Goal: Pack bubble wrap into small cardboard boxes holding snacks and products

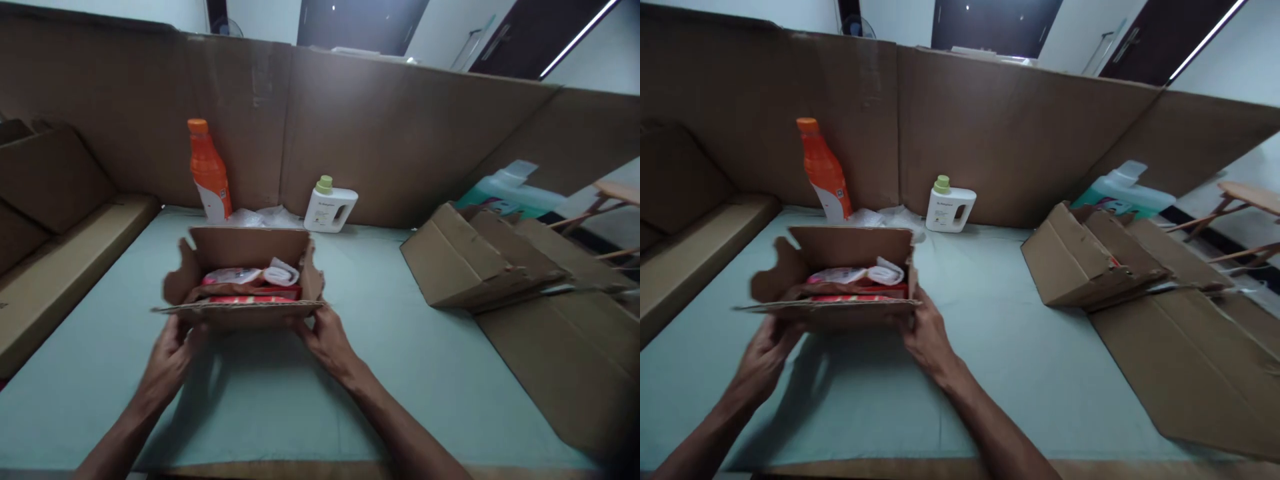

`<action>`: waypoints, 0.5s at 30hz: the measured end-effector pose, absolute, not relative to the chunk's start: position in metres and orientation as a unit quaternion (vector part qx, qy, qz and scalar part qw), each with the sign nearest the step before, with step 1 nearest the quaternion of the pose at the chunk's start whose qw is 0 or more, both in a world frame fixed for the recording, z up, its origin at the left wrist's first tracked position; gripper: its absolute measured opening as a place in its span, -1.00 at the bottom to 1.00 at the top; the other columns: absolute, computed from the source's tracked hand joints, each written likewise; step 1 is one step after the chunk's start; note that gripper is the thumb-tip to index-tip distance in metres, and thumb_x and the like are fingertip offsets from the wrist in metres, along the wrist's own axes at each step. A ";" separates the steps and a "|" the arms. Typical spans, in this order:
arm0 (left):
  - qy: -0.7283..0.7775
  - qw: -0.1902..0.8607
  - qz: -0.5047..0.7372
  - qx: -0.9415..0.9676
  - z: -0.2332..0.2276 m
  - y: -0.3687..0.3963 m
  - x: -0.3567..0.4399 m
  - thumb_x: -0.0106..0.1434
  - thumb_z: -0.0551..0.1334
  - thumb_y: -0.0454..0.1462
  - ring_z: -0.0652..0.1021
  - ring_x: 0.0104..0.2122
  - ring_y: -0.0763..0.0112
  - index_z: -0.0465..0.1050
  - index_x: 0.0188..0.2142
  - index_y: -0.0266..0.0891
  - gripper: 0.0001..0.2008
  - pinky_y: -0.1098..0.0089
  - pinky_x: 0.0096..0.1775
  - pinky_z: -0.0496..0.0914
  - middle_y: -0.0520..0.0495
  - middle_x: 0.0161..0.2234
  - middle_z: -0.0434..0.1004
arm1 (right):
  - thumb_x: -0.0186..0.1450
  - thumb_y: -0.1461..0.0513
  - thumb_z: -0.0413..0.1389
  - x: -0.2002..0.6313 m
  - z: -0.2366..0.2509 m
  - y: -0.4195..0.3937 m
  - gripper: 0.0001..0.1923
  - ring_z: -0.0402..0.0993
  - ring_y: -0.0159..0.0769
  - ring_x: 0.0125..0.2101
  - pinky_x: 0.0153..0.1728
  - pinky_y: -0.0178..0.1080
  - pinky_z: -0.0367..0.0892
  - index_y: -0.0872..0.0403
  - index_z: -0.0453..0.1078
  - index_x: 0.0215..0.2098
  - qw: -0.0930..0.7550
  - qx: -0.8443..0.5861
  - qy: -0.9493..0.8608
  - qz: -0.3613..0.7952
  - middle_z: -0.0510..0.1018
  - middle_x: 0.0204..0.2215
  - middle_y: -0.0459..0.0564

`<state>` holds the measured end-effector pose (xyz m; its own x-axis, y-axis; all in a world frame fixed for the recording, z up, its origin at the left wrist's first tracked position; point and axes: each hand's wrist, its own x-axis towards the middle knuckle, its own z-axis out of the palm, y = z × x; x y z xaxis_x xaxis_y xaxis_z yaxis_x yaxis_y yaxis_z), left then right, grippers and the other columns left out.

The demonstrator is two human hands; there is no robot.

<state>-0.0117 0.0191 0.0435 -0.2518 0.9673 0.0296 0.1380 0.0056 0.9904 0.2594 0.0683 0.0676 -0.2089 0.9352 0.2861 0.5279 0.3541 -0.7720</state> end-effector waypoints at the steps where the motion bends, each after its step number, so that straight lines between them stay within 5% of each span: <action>1: 0.606 0.372 0.534 0.457 0.050 0.011 -0.020 0.22 0.32 0.08 0.38 0.25 0.03 0.29 0.25 -0.13 -0.30 0.10 0.27 0.27 -0.17 0.19 0.45 | 0.29 0.10 0.20 0.251 0.071 0.066 -0.65 0.53 -0.07 -0.13 -0.11 -0.05 0.49 0.02 0.45 0.01 0.384 -0.481 -0.740 0.271 0.60 -0.14 0.08; 5: 0.610 0.333 0.554 0.459 0.069 0.011 -0.012 0.15 0.36 0.13 0.46 0.18 0.03 0.30 0.26 -0.13 -0.22 0.11 0.22 0.36 -0.15 0.19 0.46 | 0.28 0.09 0.22 0.254 0.090 0.060 -0.66 0.53 -0.09 -0.11 -0.12 -0.08 0.49 0.02 0.46 -0.01 0.394 -0.481 -0.738 0.264 0.61 -0.13 0.05; 9: 0.527 0.427 0.520 0.519 0.066 0.016 0.034 0.27 0.27 0.09 0.47 0.17 0.08 0.24 0.29 -0.19 -0.28 0.14 0.20 0.37 -0.23 0.16 0.48 | 0.33 0.05 0.17 0.302 0.101 0.026 -0.75 0.55 -0.11 -0.25 -0.23 -0.11 0.47 0.06 0.51 -0.21 0.387 -0.586 -0.681 0.208 0.63 -0.22 0.07; 15: 0.558 0.429 0.507 0.498 0.060 -0.003 0.034 0.24 0.30 0.12 0.42 0.23 0.06 0.25 0.28 -0.18 -0.27 0.14 0.22 0.35 -0.24 0.18 0.46 | 0.31 0.14 0.16 0.301 0.091 -0.002 -0.65 0.55 -0.03 -0.16 -0.16 -0.05 0.49 0.04 0.46 0.05 0.375 -0.593 -0.683 0.204 0.63 -0.15 0.09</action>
<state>0.0341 -0.0025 0.0600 -0.1365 0.9903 0.0271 0.1210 -0.0104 0.9926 0.3007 -0.0022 0.0912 -0.0163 0.9625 0.2708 0.6574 0.2144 -0.7224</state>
